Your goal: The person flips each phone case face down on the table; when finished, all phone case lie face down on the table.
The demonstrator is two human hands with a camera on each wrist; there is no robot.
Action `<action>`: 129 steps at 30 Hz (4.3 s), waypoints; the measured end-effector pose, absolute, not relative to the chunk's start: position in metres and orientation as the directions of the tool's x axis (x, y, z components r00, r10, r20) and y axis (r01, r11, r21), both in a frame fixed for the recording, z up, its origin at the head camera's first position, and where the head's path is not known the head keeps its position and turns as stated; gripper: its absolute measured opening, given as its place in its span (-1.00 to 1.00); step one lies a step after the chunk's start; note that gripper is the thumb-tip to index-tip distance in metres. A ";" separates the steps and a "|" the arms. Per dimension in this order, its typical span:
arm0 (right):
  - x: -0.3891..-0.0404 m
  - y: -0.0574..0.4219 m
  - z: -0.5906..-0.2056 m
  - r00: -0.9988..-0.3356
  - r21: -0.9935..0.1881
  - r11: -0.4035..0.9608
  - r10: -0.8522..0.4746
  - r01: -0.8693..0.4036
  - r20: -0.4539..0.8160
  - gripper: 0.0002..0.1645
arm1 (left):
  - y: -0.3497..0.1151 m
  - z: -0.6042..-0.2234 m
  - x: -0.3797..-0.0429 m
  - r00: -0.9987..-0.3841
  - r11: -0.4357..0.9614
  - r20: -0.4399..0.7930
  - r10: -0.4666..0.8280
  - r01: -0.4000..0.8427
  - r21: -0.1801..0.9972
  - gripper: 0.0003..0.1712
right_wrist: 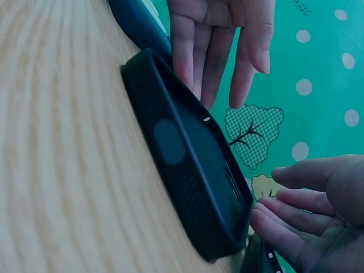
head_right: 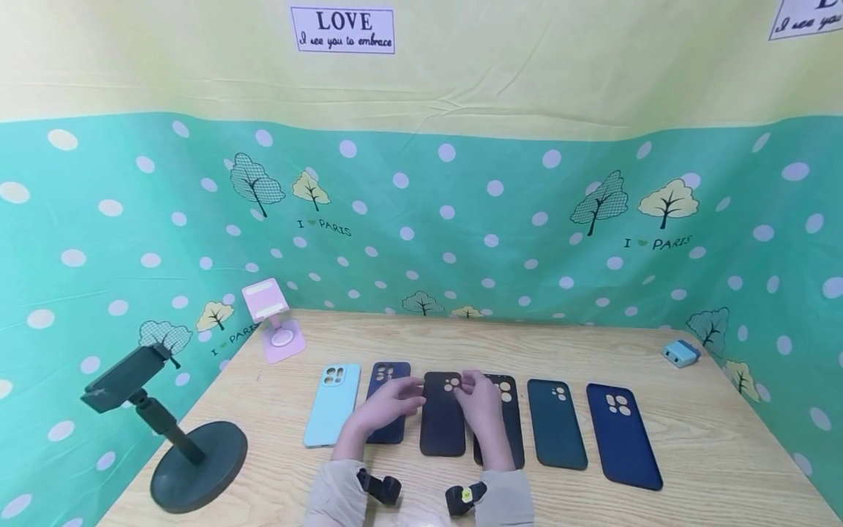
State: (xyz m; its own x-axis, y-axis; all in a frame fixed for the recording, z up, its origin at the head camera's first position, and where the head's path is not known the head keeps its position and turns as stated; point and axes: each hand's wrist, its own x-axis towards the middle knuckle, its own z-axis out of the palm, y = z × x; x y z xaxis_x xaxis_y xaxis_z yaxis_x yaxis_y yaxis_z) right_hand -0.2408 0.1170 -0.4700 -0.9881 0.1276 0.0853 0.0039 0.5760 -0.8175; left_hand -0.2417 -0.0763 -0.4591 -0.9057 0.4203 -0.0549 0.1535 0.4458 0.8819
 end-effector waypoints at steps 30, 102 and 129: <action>-0.244 0.098 -0.484 -0.990 -0.886 0.460 0.087 -0.059 0.111 -0.50 | -0.081 -0.472 -0.251 -0.960 0.399 0.074 0.271 0.182 0.899 -0.47; -0.240 0.081 -0.485 -0.982 -0.907 0.381 -0.021 -0.179 0.186 -0.63 | -0.083 -0.478 -0.257 -0.979 0.010 0.119 0.163 0.122 0.992 -0.54; -0.237 0.070 -0.479 -1.000 -0.994 0.109 -0.002 -0.028 0.028 -0.48 | -0.079 -0.481 -0.257 -0.973 0.001 0.122 0.197 0.125 0.992 -0.53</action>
